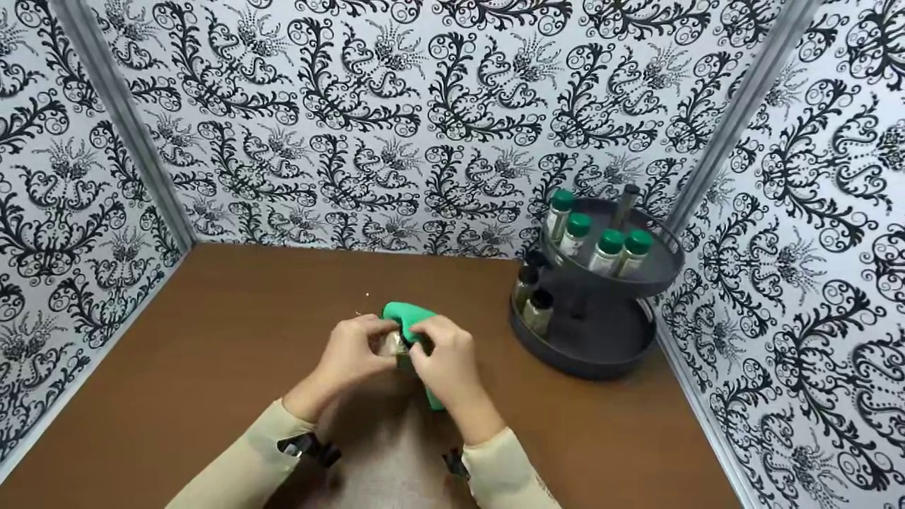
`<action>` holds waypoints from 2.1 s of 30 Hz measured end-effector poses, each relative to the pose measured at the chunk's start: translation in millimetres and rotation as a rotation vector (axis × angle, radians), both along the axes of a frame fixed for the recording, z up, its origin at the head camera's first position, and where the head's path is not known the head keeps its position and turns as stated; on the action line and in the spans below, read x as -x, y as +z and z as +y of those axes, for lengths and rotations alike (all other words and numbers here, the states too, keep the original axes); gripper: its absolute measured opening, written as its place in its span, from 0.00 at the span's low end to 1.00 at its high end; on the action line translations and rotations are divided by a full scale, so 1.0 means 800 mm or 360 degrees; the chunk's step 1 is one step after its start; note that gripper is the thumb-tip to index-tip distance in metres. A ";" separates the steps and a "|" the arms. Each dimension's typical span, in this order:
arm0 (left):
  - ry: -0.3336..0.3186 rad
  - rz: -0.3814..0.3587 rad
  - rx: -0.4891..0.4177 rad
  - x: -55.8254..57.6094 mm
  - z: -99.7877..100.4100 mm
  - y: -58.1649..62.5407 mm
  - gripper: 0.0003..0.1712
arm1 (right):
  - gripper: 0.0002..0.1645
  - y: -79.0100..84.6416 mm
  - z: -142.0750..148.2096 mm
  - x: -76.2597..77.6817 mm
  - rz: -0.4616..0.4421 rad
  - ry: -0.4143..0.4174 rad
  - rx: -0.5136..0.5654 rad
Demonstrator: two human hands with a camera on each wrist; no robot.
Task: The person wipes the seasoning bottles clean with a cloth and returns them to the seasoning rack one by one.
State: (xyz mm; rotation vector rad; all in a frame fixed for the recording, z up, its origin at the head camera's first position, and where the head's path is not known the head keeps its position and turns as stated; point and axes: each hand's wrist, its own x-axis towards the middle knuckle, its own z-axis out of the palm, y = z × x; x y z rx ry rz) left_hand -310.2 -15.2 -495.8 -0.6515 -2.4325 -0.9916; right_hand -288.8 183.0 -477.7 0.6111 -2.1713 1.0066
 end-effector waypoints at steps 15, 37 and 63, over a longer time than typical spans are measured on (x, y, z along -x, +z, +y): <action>0.0099 0.0122 0.0211 -0.002 0.001 -0.003 0.24 | 0.13 0.004 0.001 -0.005 -0.0021 -0.0001 -0.0188; 0.0113 0.0187 0.0138 -0.005 -0.002 0.005 0.25 | 0.16 0.001 -0.001 -0.005 0.0341 -0.0058 -0.0253; 0.0119 0.0159 0.0241 -0.008 0.000 0.006 0.23 | 0.14 0.006 0.008 -0.001 0.0191 0.0083 -0.0135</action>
